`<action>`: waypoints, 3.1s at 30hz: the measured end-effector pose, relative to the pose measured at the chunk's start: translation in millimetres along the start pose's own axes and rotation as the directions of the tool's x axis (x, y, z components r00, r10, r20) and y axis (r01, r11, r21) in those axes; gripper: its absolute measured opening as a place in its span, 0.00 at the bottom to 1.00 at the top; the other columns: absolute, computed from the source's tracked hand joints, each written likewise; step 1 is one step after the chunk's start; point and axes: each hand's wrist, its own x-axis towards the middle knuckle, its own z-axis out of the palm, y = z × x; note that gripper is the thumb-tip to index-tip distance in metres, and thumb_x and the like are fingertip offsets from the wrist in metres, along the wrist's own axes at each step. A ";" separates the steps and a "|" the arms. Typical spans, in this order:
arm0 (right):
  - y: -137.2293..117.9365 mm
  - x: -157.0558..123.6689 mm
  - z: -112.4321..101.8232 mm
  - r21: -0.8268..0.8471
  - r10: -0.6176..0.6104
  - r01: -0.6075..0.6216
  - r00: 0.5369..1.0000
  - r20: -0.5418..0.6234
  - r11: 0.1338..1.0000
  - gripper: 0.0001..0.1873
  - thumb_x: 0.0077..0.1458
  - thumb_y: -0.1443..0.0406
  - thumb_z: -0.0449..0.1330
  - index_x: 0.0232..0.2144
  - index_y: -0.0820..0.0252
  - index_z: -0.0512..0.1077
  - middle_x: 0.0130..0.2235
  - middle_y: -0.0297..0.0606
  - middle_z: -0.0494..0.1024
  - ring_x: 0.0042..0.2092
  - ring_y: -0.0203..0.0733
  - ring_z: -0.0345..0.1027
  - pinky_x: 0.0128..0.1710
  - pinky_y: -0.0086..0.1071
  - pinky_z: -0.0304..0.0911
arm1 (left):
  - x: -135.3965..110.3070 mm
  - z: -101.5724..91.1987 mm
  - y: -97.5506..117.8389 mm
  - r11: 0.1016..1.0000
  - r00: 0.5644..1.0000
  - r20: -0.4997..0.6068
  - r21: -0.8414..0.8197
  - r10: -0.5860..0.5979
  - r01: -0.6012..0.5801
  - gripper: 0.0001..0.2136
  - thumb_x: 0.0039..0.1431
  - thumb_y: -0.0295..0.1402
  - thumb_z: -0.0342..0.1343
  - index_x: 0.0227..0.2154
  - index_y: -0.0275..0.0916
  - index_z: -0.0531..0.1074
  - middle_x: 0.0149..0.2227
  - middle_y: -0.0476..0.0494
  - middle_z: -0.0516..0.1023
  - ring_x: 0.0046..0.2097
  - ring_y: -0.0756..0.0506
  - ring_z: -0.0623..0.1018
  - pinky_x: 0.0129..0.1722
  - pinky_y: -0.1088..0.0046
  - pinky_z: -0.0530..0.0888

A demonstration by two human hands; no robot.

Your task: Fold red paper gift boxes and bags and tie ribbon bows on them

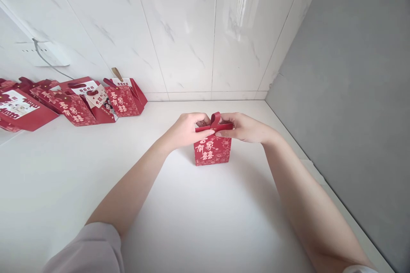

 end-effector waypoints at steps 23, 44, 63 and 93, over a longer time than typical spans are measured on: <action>-10.2 5.6 13.4 -0.096 -0.251 0.234 0.936 -0.247 0.968 0.08 0.59 0.65 0.55 0.34 0.57 0.75 0.39 0.36 0.78 0.40 0.39 0.70 0.42 0.34 0.64 | 1.5 0.7 -11.5 0.981 0.970 0.146 0.072 -0.192 0.183 0.10 0.52 0.40 0.59 0.25 0.38 0.71 0.27 0.48 0.72 0.28 0.48 0.72 0.24 0.74 0.64; -9.6 -6.0 -2.0 -0.144 -0.207 0.187 0.967 -0.146 0.972 0.04 0.57 0.66 0.56 0.34 0.56 0.72 0.37 0.34 0.78 0.40 0.41 0.72 0.38 0.33 0.65 | 5.3 -4.1 -14.2 0.976 0.992 0.075 -0.187 -0.102 0.115 0.18 0.58 0.48 0.54 0.28 0.35 0.75 0.28 0.46 0.74 0.31 0.48 0.73 0.31 0.72 0.68; -16.6 -6.8 5.0 -0.190 -0.073 0.063 0.996 -0.049 0.980 0.04 0.54 0.69 0.54 0.33 0.54 0.62 0.32 0.33 0.73 0.31 0.39 0.65 0.27 0.31 0.56 | 6.1 7.8 -13.1 0.991 0.999 -0.011 -0.129 -0.045 0.044 0.16 0.58 0.45 0.55 0.26 0.36 0.72 0.26 0.49 0.72 0.28 0.51 0.68 0.29 0.74 0.64; -18.3 -8.4 7.5 -0.424 -0.116 0.066 0.989 -0.094 0.903 0.02 0.56 0.67 0.53 0.32 0.54 0.62 0.32 0.35 0.75 0.29 0.39 0.65 0.26 0.32 0.54 | 6.1 3.6 -14.6 0.973 0.992 0.095 -0.208 -0.082 0.101 0.19 0.61 0.47 0.50 0.22 0.37 0.62 0.24 0.50 0.60 0.26 0.51 0.62 0.27 0.72 0.59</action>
